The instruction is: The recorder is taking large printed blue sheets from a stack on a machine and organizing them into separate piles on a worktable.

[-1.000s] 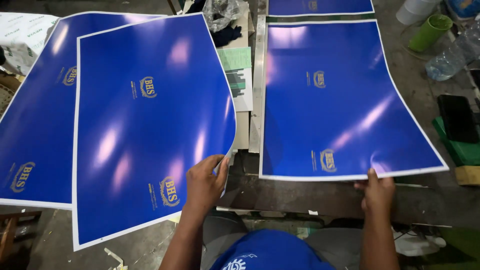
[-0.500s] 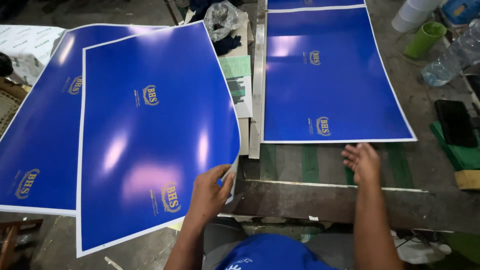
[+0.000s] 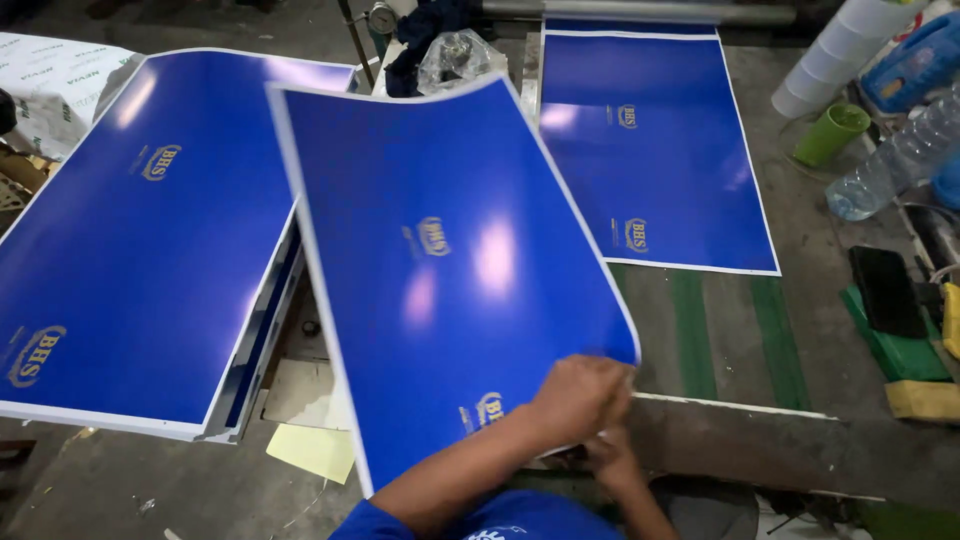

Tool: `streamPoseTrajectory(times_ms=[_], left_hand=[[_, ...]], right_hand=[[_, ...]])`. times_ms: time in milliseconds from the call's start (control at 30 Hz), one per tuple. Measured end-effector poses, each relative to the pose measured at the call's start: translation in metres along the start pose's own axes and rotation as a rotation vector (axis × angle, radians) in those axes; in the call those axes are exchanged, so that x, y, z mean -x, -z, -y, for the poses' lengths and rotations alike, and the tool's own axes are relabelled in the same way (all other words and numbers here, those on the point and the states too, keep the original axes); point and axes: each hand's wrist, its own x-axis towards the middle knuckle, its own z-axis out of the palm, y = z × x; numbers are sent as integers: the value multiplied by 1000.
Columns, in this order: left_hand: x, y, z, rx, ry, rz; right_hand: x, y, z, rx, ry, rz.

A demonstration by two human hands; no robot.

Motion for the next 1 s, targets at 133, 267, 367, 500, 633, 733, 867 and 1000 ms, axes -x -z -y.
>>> streamPoseTrajectory(times_ms=[133,267,367,500,633,733,867,1000], left_hand=[[0,36,-20,141,-150,4],[34,83,38,-2,-24,-116],[78,139,90,-169,122,-348],[154,231,113,-747,594,-425],[201,290,93,-1351,887,-245],[220,313,83,-1057,1335,65],[235,326,91,-948,1325,119],[225,343,80,-773,1350,168]], right_hand=[[24,12,52,-428,-207,-317],[39,60,47,-464,-224,-448],[46,104,32,-437,-217,-575],[54,128,62,-363,-106,-675],[57,201,42,-300,-100,-627],[90,311,-38,-264,-94,-608],[56,376,-40,-207,-77,-596],[43,388,-11,-157,-63,-592]])
